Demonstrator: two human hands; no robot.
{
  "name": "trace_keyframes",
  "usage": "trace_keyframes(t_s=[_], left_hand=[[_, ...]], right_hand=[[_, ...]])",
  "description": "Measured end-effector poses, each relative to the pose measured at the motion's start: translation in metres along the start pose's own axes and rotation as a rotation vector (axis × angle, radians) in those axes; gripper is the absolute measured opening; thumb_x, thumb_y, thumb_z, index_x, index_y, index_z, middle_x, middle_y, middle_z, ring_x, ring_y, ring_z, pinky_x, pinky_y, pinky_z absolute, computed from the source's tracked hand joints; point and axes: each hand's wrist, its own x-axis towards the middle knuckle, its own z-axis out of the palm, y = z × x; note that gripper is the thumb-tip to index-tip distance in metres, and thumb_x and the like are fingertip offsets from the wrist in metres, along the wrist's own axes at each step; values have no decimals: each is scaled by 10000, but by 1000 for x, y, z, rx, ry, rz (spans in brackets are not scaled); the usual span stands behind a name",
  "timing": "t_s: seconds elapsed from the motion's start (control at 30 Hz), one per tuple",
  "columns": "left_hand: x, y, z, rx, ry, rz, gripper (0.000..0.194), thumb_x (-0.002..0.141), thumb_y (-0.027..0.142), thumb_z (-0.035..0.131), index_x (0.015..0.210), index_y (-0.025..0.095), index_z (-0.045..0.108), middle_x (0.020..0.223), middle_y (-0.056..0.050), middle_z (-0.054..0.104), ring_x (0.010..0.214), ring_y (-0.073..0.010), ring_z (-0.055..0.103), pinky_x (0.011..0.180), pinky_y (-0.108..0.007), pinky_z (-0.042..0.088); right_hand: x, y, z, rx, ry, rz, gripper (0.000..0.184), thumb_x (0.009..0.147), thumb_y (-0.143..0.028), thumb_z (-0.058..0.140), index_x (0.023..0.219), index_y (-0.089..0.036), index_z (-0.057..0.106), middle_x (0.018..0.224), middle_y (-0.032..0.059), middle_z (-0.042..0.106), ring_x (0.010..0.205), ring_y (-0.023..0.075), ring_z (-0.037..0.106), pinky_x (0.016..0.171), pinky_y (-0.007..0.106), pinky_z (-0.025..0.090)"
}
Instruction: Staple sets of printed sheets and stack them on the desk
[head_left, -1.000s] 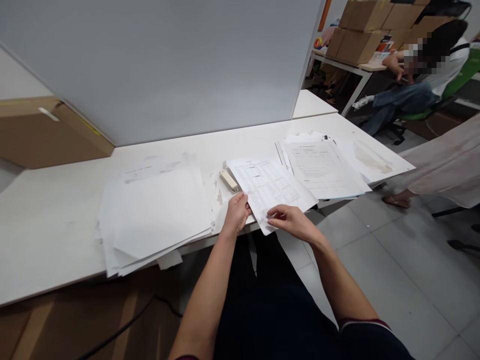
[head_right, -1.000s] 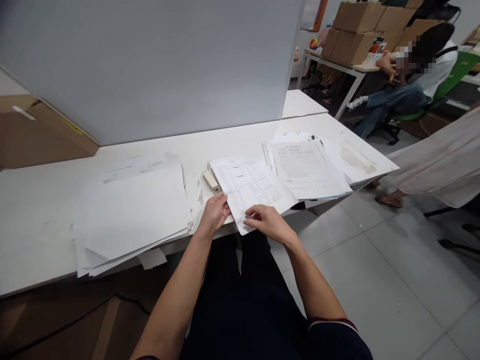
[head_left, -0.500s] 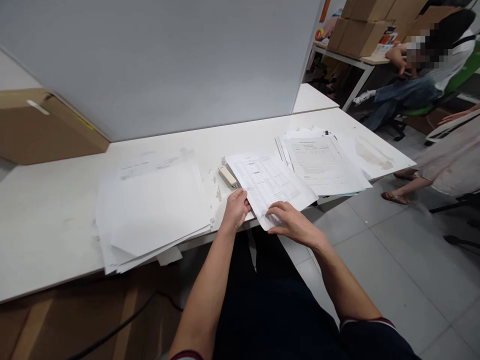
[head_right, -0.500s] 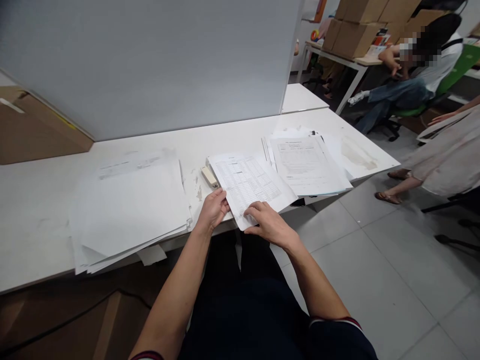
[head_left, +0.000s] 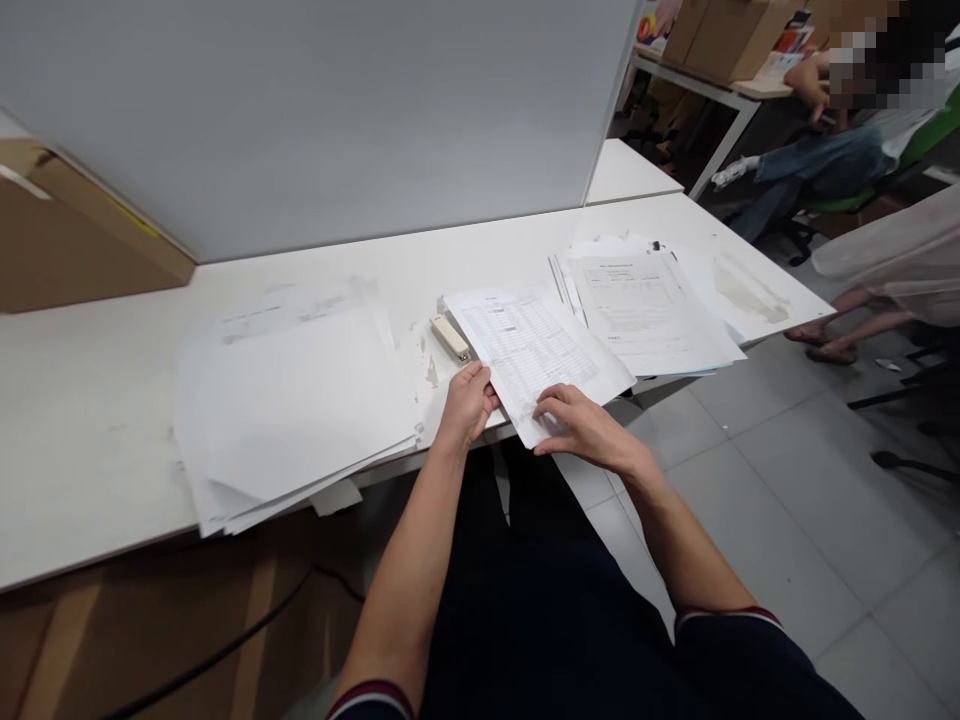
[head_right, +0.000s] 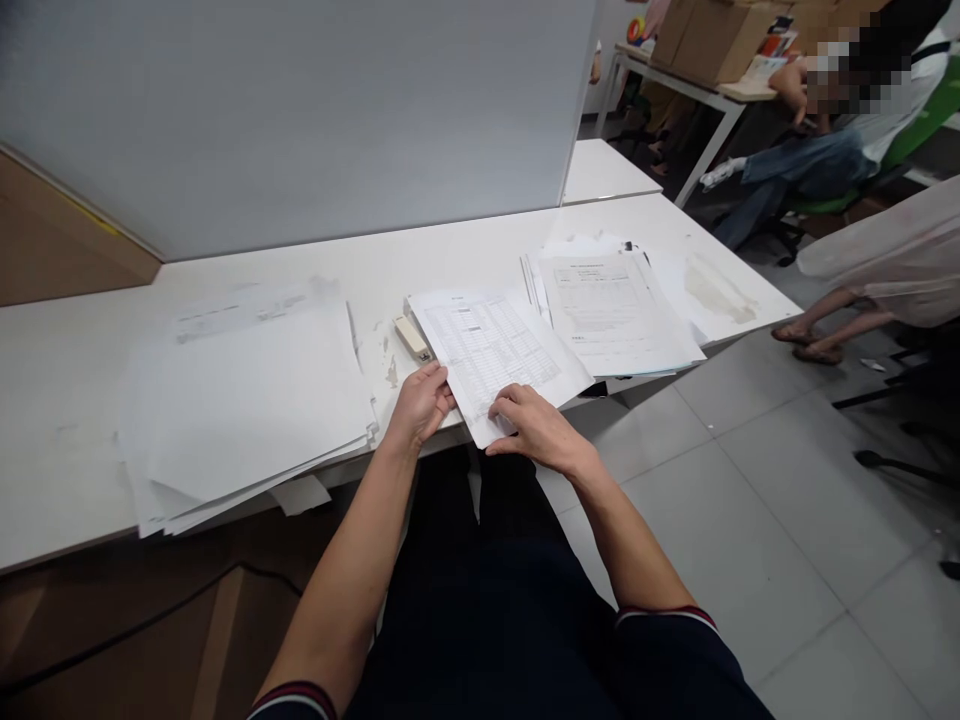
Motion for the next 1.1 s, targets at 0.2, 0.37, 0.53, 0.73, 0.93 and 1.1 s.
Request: trace_keyframes(t_s=[0.2, 0.37, 0.53, 0.73, 0.93, 1.1], left_hand=[[0, 1, 0, 7, -2, -2, 133, 754, 156, 575, 864, 106, 631, 801, -87, 710, 730, -169, 678, 794, -361, 538], [0, 1, 0, 17, 8, -11, 139, 756, 179, 601, 878, 118, 629, 823, -82, 712, 746, -153, 675, 799, -331, 535], [1, 0, -1, 5, 1, -13, 115, 785, 186, 587, 871, 116, 616, 813, -79, 712, 724, -151, 675, 784, -328, 541], [-1, 1, -3, 11, -31, -28, 382, 801, 459, 593, 987, 125, 607, 869, -109, 710, 790, -187, 681, 783, -357, 544], [0, -1, -1, 89, -32, 4, 371, 695, 400, 716, 926, 130, 610, 840, -72, 710, 766, -172, 671, 776, -344, 541], [2, -7, 1, 144, -16, 64, 368, 609, 277, 752, 922, 140, 614, 806, -48, 711, 717, -151, 662, 713, -292, 534]], right_hand=[[-2, 2, 0, 11, 6, -12, 306, 772, -380, 680, 1025, -233, 591, 1135, 87, 535, 1046, 245, 500, 853, 377, 455], [-1, 5, -1, 54, 4, -11, 297, 760, -390, 689, 997, -231, 607, 1137, 87, 534, 1055, 238, 506, 843, 372, 466], [-1, 5, 2, 8, 36, -62, 185, 821, -331, 624, 976, -229, 632, 1112, 84, 557, 1025, 227, 524, 831, 369, 468], [-5, -3, 20, 3, 462, 55, 188, 928, -240, 392, 946, -187, 572, 908, 76, 635, 818, 182, 597, 717, 313, 474], [-3, -3, 32, -39, 809, 342, 213, 949, -313, 339, 901, -196, 511, 596, -13, 535, 483, 138, 500, 481, 250, 387], [0, -1, 40, -162, 569, -5, 205, 891, -193, 429, 1054, -165, 552, 943, 97, 660, 862, 219, 599, 746, 334, 496]])
